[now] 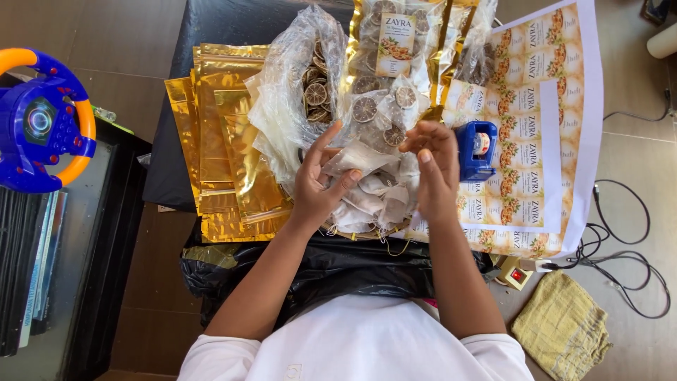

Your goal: Packaging individually wrapped dried lemon slices into a larger gold foil bag and using a tape dispenser.

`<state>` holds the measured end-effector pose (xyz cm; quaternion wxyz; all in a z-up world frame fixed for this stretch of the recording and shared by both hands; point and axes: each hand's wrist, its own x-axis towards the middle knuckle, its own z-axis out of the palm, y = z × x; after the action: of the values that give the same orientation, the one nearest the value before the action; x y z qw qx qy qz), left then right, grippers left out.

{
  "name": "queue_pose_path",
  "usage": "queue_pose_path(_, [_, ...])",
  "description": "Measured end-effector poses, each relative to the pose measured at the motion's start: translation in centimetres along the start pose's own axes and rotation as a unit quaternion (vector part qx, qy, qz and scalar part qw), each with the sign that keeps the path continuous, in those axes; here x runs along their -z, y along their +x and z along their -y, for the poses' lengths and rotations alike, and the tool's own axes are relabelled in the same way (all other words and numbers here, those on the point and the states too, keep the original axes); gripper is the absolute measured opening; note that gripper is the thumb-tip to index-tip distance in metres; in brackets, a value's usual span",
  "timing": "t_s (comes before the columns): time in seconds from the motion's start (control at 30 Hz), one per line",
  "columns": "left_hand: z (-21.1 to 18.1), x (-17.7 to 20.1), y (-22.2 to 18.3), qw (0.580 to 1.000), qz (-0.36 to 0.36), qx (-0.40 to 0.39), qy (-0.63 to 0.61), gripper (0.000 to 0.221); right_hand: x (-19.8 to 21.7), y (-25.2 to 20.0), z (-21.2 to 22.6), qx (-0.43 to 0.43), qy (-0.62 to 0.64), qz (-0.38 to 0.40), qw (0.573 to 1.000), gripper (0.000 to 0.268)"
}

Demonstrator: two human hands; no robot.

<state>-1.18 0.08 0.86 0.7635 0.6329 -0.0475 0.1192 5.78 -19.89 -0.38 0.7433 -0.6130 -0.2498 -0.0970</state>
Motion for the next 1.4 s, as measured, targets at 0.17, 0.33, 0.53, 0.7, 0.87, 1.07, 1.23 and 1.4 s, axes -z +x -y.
queue_pose_path(0.17, [1.5,-0.1,0.8,0.994,0.008,-0.084,0.064,0.048,-1.7,4.4,5.7,-0.026,-0.112,0.043,0.992,0.028])
queue_pose_path(0.33, [1.3,0.0,1.0,0.98,-0.01,-0.161,0.115,0.029,-4.0,9.5,6.8,0.065,-0.318,0.119,0.938,0.02])
queue_pose_path(0.53, [0.6,0.1,1.0,0.951,0.016,-0.22,0.218,0.027,-7.4,14.3,3.3,0.151,-0.407,0.318,0.843,0.01])
queue_pose_path(0.7, [0.5,0.3,1.3,0.967,0.07,-0.142,0.198,0.034,-8.7,15.4,-0.3,0.086,-0.515,0.415,0.745,0.016])
queue_pose_path(0.87, [0.2,0.5,1.4,0.971,0.072,-0.12,0.196,0.036,-7.7,14.8,-0.5,0.068,-0.609,0.38,0.693,0.037])
queue_pose_path(1.07, [0.6,0.5,1.4,0.971,0.068,-0.122,0.191,0.035,-6.4,14.1,-1.3,0.079,-0.659,0.363,0.654,0.061])
queue_pose_path(1.23, [0.5,0.6,1.4,0.973,0.064,-0.126,0.18,0.034,-7.7,15.0,0.3,0.02,-0.582,0.413,0.7,0.022])
queue_pose_path(1.4, [0.4,0.6,1.4,0.97,0.072,-0.128,0.194,0.031,-7.2,14.4,-1.0,0.019,-0.602,0.362,0.711,0.03])
